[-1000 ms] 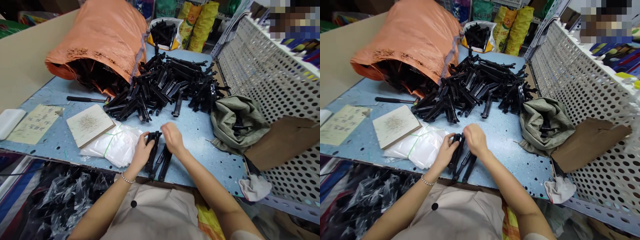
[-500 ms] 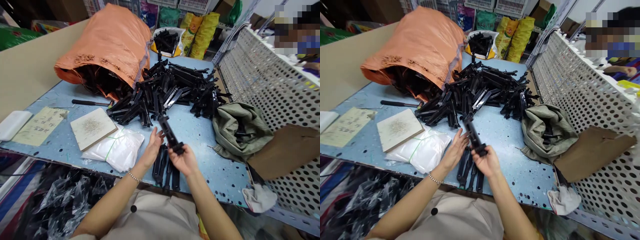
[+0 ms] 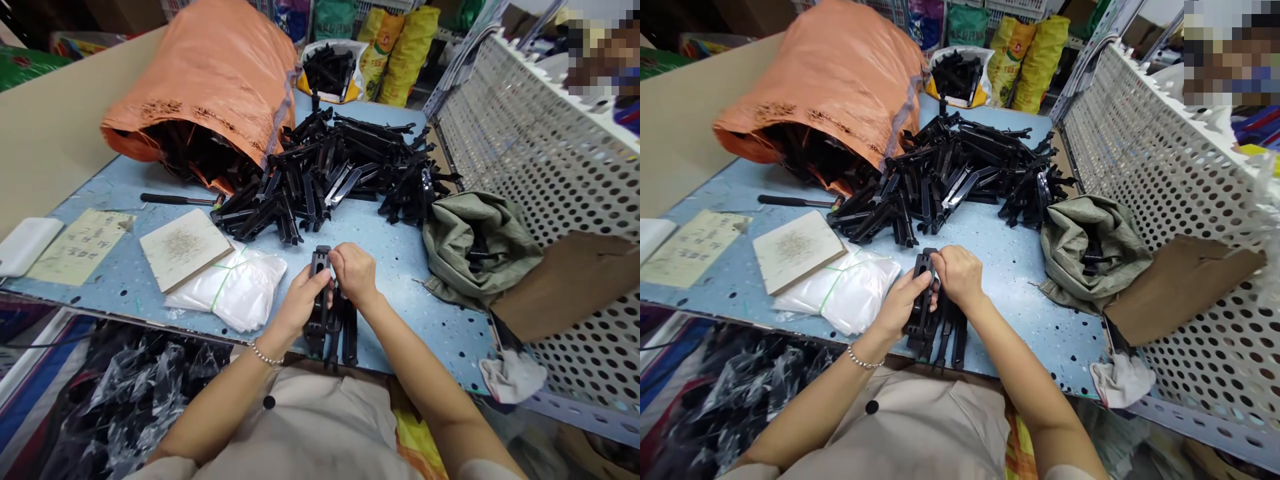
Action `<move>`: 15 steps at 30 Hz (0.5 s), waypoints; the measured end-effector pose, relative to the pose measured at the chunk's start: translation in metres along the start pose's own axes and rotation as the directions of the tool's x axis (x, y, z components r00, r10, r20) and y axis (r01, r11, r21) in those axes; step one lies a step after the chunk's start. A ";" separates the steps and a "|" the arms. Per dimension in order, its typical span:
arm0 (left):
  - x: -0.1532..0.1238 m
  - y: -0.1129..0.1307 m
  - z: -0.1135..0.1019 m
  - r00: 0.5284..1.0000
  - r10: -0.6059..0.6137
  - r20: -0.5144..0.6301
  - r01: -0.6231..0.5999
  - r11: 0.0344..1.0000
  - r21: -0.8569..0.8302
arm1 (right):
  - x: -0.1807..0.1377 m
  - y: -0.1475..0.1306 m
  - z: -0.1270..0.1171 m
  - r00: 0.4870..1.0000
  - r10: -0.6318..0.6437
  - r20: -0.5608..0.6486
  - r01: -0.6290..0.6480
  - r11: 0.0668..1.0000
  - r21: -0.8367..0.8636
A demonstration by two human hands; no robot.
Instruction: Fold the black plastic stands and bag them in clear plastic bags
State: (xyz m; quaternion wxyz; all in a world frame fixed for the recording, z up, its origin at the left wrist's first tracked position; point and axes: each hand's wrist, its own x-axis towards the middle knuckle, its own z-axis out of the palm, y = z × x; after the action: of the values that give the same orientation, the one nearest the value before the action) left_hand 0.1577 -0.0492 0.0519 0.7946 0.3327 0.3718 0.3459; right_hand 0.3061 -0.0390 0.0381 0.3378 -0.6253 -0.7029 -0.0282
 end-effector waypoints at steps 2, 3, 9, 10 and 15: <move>0.003 0.002 -0.007 0.999 0.011 -0.040 -0.011 1.000 0.006 | -0.008 -0.009 -0.004 0.994 0.082 0.071 -0.084 0.996 0.034; 0.004 0.004 -0.011 0.998 0.014 -0.059 -0.014 1.000 0.003 | -0.015 -0.014 -0.007 0.993 0.062 0.096 -0.069 0.995 0.073; 0.008 0.009 -0.019 0.996 0.032 -0.088 -0.026 0.997 0.066 | -0.064 -0.045 -0.009 0.934 -0.355 0.032 0.348 0.928 0.131; 0.008 0.007 -0.020 0.991 0.079 -0.105 -0.068 0.992 0.106 | -0.067 -0.047 -0.006 0.930 -0.367 0.020 0.362 0.925 0.112; 0.006 -0.009 -0.044 0.940 0.249 -0.234 -0.199 0.955 0.218 | -0.034 -0.035 0.003 0.950 -0.245 0.192 0.222 0.966 0.135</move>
State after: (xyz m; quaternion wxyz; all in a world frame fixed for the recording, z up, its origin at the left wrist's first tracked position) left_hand 0.1274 -0.0372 0.0210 0.6586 0.3997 0.4636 0.4377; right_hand 0.2731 -0.0737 0.0316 0.2916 -0.5175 -0.8036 0.0364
